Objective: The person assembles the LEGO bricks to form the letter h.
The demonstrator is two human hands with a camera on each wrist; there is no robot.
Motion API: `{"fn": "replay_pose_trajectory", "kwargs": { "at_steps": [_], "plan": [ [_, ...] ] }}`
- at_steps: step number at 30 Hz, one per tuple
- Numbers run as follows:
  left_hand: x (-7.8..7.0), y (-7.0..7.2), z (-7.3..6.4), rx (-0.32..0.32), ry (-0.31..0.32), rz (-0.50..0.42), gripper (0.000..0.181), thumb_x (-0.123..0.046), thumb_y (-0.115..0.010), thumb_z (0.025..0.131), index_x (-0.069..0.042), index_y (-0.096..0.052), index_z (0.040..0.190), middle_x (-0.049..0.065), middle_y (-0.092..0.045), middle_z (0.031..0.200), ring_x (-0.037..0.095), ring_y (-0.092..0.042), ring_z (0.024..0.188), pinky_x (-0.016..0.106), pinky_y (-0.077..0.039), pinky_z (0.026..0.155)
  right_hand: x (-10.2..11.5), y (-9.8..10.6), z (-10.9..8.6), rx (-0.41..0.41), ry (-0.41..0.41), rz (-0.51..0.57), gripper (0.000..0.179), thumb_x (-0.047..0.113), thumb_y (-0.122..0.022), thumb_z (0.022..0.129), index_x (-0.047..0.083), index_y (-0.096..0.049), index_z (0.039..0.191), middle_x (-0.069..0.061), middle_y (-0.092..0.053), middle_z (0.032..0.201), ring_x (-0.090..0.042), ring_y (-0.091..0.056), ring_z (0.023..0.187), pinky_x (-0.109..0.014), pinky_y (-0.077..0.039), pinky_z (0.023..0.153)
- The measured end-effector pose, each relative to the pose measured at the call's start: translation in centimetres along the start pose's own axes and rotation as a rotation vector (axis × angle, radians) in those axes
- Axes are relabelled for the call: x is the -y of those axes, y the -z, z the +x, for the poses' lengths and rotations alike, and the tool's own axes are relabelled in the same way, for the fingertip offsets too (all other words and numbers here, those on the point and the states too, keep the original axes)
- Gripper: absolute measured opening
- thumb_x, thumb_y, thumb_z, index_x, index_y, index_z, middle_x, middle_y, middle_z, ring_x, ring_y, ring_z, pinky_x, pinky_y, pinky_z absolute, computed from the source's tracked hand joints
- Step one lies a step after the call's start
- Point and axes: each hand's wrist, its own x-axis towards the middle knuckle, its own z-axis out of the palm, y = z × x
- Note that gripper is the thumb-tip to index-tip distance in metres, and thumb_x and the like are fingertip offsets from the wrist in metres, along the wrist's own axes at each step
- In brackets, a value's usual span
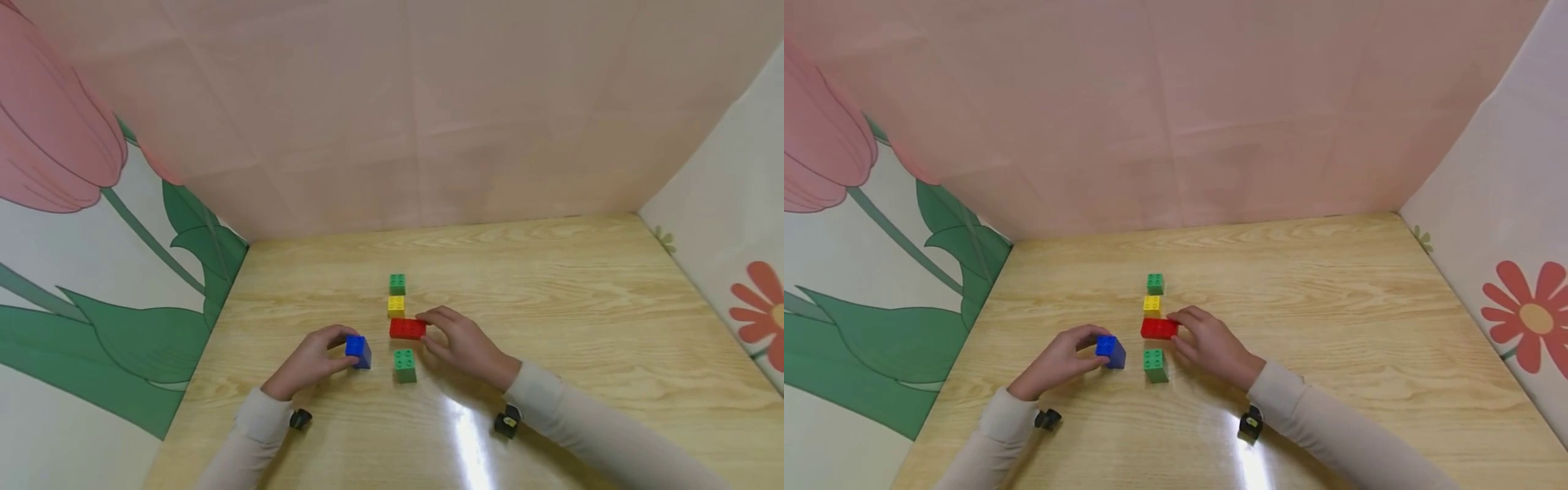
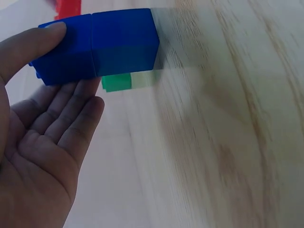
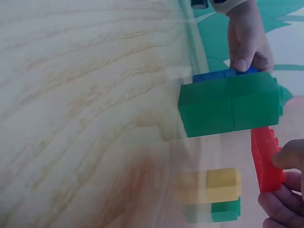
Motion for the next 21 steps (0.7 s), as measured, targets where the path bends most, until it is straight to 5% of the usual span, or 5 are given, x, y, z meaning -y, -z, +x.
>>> {"fn": "replay_pose_trajectory", "kwargs": {
  "at_steps": [21],
  "plan": [
    [0.8,-1.0,1.2,0.013,-0.089,-0.006,0.040,-0.034,-0.076,0.086,-0.020,-0.058,0.119,-0.006,-0.061,0.115,0.016,-0.059,0.112,0.042,-0.048,0.098,1.0,1.2,-0.1,-0.093,0.060,0.018,0.038,0.019,-0.072,0.088,0.008,-0.064,0.123,-0.001,-0.063,0.116,-0.014,-0.061,0.105,-0.033,-0.054,0.087]
  ]
}}
